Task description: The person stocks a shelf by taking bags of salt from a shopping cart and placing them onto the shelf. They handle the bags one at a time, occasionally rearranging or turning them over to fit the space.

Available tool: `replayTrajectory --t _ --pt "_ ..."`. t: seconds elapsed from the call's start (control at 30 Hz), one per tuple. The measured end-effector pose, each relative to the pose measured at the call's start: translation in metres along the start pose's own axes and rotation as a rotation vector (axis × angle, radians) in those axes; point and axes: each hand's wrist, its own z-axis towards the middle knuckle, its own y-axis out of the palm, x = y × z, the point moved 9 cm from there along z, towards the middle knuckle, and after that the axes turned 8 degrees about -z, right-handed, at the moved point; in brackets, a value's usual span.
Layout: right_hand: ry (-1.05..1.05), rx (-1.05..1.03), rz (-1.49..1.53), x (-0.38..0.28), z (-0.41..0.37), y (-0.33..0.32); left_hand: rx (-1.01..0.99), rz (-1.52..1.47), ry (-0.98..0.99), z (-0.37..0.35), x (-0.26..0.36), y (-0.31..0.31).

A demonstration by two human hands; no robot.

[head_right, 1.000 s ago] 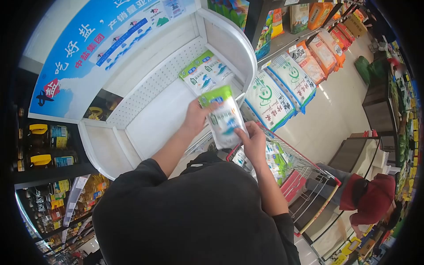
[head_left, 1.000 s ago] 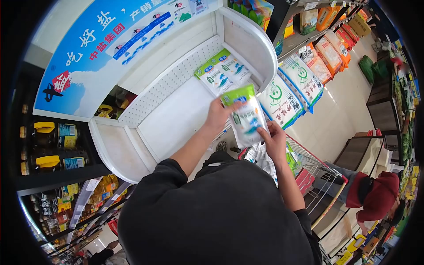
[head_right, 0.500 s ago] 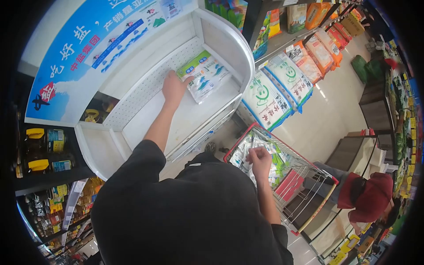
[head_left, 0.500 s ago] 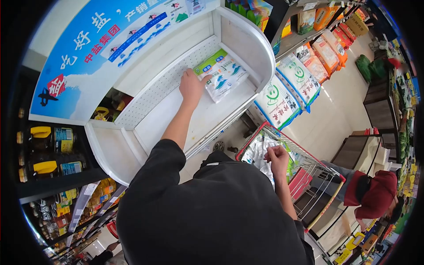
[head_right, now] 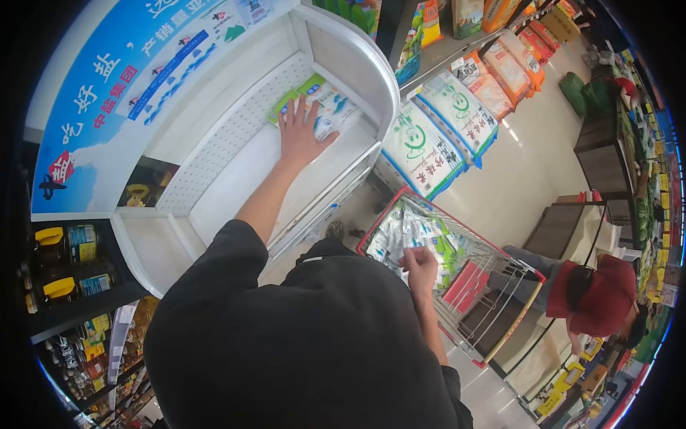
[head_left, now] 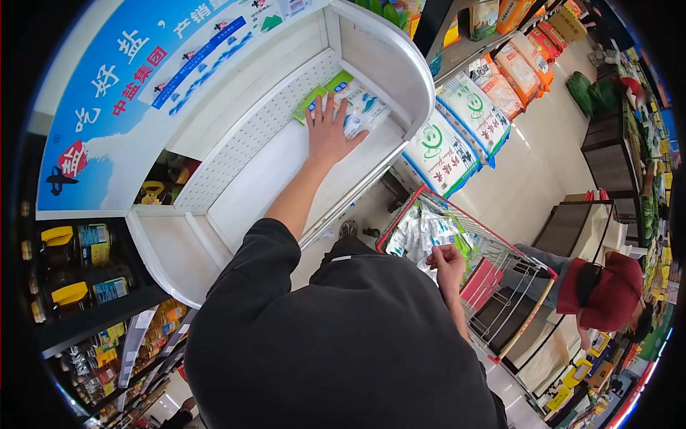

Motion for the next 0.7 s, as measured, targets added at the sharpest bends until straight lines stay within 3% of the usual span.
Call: replayTrajectory --t 0.37,0.43,0.53,0.7 --pt "0.084 -0.08 -0.051 0.048 0.012 -0.002 -0.054 0.02 0.068 -0.001 0.006 -0.005" --pt "0.104 -0.059 -0.09 0.064 0.015 -0.012 -0.15 0.145 0.031 0.004 0.02 -0.012" --pt "0.167 -0.05 -0.092 0.092 0.014 -0.023 -0.219 0.073 0.074 -0.004 0.029 0.004" --pt "0.239 -0.029 -0.105 0.129 0.002 -0.043 -0.252 0.154 0.132 -0.009 0.02 0.013"
